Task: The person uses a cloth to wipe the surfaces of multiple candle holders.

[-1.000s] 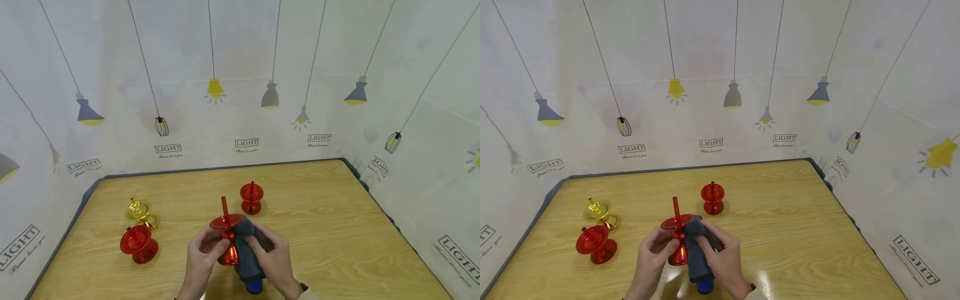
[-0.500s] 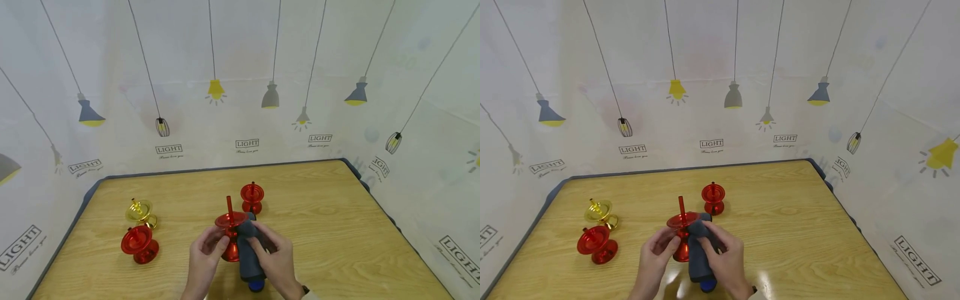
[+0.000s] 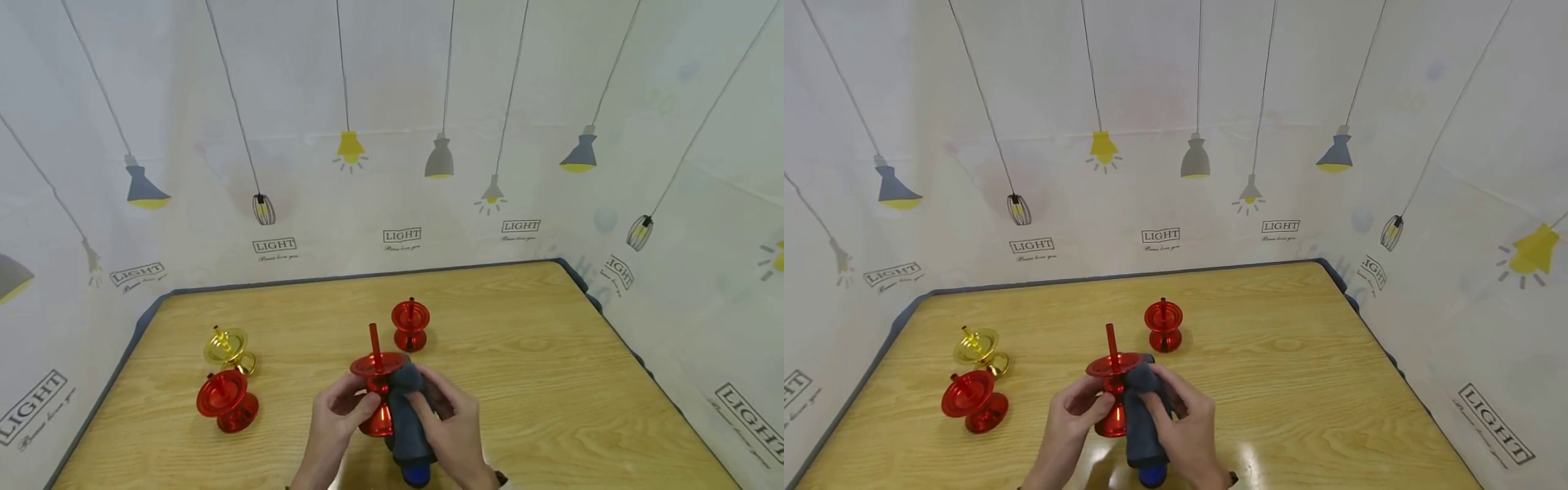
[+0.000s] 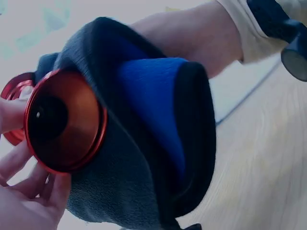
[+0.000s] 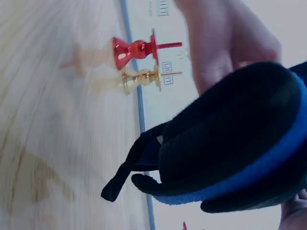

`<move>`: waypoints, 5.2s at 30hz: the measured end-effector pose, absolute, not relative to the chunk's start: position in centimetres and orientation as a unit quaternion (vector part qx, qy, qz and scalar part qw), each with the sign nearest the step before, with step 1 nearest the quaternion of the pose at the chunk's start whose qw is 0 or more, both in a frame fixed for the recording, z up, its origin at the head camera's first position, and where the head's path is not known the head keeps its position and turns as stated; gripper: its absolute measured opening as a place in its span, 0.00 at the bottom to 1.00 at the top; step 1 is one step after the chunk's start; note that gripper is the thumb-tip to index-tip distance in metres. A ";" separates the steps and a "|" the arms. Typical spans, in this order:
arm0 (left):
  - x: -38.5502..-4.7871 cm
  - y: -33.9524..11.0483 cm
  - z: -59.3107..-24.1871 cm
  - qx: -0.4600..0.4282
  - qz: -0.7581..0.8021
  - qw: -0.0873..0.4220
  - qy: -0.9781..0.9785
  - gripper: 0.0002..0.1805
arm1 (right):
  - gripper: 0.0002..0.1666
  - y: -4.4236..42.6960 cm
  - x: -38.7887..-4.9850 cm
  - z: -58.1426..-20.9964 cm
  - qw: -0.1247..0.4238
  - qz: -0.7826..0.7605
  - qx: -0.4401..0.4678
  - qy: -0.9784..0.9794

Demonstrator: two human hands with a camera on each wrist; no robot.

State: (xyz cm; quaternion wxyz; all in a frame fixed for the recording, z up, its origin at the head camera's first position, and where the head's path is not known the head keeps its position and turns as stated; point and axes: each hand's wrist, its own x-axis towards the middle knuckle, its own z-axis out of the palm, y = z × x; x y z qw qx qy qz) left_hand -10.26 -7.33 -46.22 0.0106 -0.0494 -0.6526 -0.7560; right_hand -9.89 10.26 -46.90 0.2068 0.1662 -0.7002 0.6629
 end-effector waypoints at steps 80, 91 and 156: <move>-10.1 -7.0 -46.0 -0.041 -0.713 0.064 -0.697 0.13 | 0.19 9.8 -9.3 -46.2 0.212 0.628 0.124 -0.738; -10.3 -7.1 -46.4 -0.008 -0.712 0.038 -0.701 0.18 | 0.19 9.8 -9.6 -46.5 0.219 0.617 0.155 -0.740; -17.6 -1.8 -52.0 -0.057 -0.654 0.003 -0.754 0.34 | 0.13 20.9 -10.4 -45.4 0.173 0.545 -0.053 -0.819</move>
